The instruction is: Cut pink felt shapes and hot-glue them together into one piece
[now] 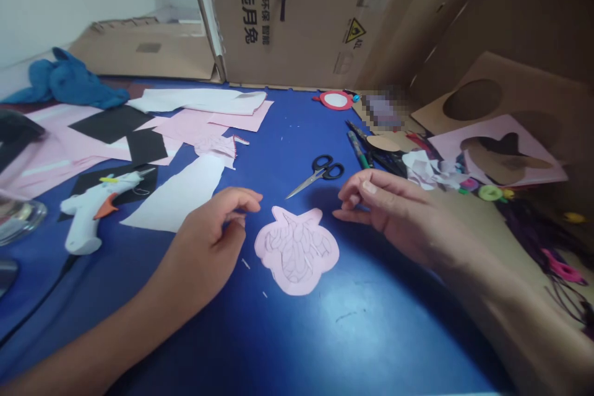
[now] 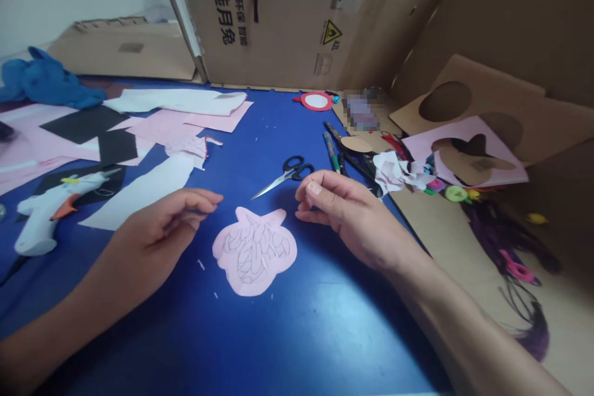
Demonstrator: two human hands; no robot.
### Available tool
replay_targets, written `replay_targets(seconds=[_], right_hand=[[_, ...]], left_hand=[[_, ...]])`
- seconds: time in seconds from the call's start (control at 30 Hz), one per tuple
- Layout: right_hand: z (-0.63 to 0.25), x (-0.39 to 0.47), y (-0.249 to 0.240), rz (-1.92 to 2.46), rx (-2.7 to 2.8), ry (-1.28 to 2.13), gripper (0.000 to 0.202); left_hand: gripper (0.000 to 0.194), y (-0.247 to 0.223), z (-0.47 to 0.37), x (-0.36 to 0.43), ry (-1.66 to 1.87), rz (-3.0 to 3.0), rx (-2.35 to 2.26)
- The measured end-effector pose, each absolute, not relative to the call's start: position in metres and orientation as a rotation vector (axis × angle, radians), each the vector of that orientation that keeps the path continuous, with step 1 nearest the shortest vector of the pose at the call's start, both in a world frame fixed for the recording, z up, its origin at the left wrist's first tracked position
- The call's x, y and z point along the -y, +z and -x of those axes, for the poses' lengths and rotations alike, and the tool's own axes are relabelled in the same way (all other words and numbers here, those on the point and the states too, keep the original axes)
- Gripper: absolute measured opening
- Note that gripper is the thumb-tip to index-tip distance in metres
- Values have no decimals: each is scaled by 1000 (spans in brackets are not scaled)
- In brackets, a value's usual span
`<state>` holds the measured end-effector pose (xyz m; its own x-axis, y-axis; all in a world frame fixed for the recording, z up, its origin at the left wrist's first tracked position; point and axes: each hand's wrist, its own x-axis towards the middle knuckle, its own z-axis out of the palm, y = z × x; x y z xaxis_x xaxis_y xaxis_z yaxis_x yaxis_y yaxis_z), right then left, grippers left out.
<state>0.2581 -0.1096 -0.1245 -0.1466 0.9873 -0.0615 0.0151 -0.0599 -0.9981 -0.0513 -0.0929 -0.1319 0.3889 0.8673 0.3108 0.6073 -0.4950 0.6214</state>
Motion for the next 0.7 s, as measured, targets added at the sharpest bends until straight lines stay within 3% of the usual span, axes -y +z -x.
replay_targets(seconds=[0.13,0.27,0.4,0.5,0.7], right_hand=[[-261,105,-124,1194,1311,1410,31],[-268,109,-112,1375,1637,1200,35],[-266,122,-96,1367,2061,1006,60],[-260,131,-91,1242,2206,1100,66],[-260,135,-84,1278,2090,1235,70]], left_hand=[[32,-133,55,87,775,-2385,-1346],[39,-137,55,88,677,-2538,-1282],[38,-137,50,95,694,-2646,-1160],[35,-138,41,107,754,-2771,-956],[28,-132,45,105,785,-2274,-1207]])
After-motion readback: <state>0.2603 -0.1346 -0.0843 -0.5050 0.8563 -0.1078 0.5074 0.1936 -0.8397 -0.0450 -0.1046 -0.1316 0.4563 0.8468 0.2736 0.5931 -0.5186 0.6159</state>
